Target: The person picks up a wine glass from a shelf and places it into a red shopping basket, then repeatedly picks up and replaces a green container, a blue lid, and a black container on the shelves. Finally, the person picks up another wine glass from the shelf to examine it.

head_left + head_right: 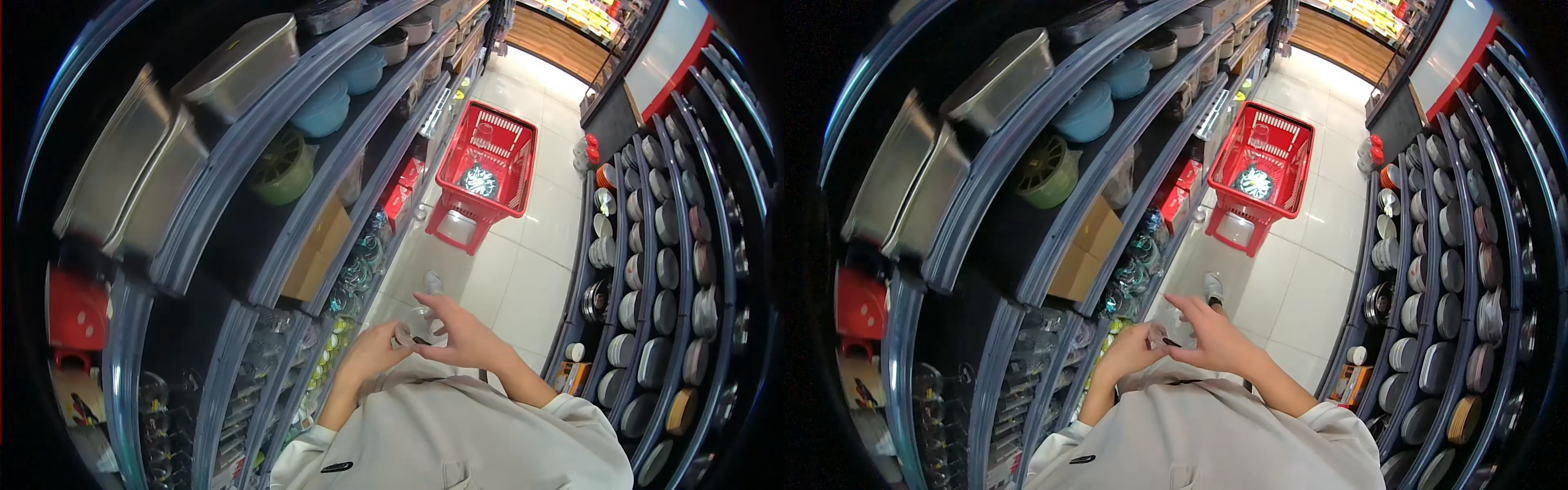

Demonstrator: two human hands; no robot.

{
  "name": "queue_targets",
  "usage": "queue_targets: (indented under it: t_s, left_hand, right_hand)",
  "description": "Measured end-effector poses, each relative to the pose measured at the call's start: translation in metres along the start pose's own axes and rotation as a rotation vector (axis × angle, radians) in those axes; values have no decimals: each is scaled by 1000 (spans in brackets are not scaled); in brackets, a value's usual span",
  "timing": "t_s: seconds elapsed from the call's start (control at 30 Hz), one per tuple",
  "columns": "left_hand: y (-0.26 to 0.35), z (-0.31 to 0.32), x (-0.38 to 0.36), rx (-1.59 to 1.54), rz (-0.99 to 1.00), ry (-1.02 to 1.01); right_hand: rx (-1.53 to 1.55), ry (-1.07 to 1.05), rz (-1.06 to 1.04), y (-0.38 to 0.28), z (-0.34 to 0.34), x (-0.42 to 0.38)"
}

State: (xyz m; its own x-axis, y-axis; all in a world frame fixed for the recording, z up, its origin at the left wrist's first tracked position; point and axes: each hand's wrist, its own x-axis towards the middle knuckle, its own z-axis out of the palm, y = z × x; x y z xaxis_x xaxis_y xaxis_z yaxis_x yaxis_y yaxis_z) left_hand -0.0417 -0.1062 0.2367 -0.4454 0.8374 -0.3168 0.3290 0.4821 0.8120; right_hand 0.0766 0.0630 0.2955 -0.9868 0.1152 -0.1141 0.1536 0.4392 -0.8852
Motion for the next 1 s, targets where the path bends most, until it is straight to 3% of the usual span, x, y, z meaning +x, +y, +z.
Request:
queue_targets:
  t_s: [0.17, 0.23, 0.27, 0.3, 0.33, 0.43, 0.5, 0.7, 0.8, 1.0]
  left_hand:
    - [11, -6, 54, 108, 47, -143]
    - [20, -2, 76, -79, 59, -27]
    - [25, 0, 89, -81, 56, -35]
    - [29, 1, 103, -54, 96, 87]
    - [34, 0, 118, -25, 136, 210]
    - [51, -9, 163, -86, 221, 332]
    - [69, -20, 194, -78, 202, 284]
    - [101, -38, 297, 18, 199, 113]
    - [110, -39, 344, 74, 261, 127]
    - [125, -38, 385, 9, 75, 127]
  right_hand:
    - [-59, 8, 12, 26, -35, 22]
    - [-60, 53, 61, 40, -63, 36]
    - [-48, 65, 118, 43, -81, 44]
    - [-44, 65, 123, 46, -102, 52]
    - [-55, 135, 125, 49, -123, 60]
    - [-107, 309, 88, 77, -186, 92]
    - [-153, 416, 46, 103, -228, 121]
    - [-87, 764, 330, 207, -321, 216]
    - [-97, 827, 371, 277, -346, 263]
    - [0, 796, 596, 386, -355, 338]
